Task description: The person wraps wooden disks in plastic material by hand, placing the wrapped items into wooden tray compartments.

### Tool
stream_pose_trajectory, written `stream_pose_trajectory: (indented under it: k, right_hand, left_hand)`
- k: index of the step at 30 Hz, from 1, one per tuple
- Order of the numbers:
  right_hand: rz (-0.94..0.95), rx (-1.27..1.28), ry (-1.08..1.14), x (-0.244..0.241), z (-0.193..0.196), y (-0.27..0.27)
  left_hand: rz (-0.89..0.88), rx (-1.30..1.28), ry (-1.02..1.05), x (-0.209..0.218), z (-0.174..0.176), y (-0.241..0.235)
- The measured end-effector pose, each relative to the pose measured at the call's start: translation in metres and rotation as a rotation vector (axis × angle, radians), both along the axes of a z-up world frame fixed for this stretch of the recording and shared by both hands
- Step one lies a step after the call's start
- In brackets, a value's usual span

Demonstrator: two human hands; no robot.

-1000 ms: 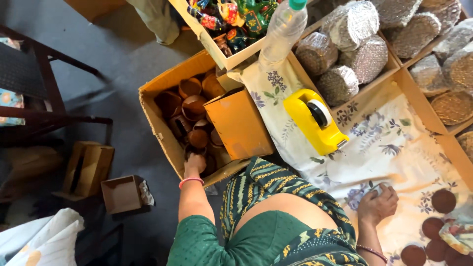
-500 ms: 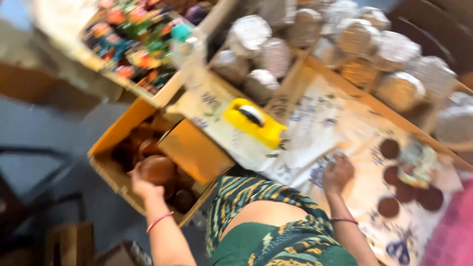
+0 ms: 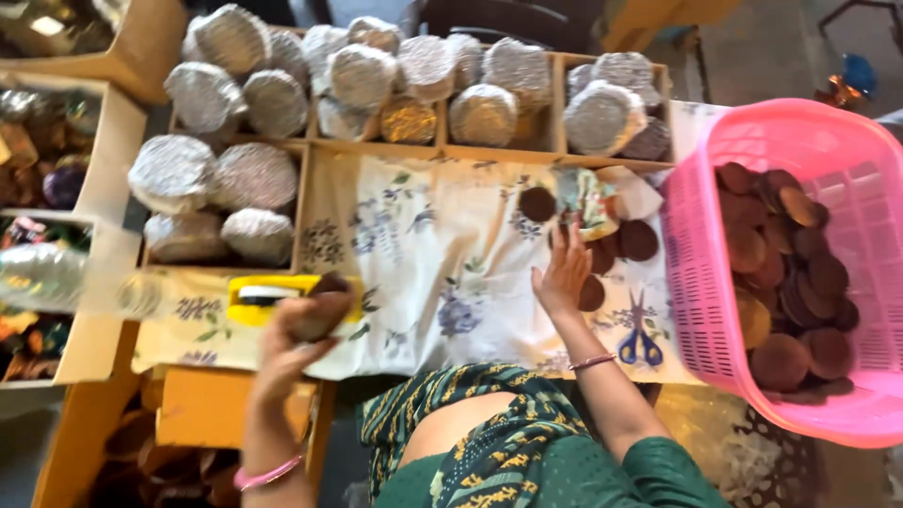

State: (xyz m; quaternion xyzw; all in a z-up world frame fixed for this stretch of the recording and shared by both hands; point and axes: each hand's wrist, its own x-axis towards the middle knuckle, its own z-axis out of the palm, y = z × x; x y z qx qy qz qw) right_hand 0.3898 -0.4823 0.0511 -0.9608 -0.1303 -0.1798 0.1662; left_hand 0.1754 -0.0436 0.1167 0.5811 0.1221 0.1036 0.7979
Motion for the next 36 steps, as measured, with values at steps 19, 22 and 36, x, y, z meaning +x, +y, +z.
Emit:
stream_pose_trajectory:
  k: [19, 22, 36]
  right_hand:
    - [0.164, -0.113, 0.394, 0.143, 0.005, -0.086]
    - [0.307, 0.537, 0.596, 0.126, 0.014, -0.044]
    - [0.802, -0.014, 0.032, 0.016, 0.042, 0.057]
  left_hand:
    - [-0.148, 0.098, 0.466, 0.203, -0.12, -0.206]
    - [-0.125, -0.072, 0.511, 0.195, -0.143, -0.204]
    - [-0.042, -0.428, 0.554, 0.215, -0.244, -0.191]
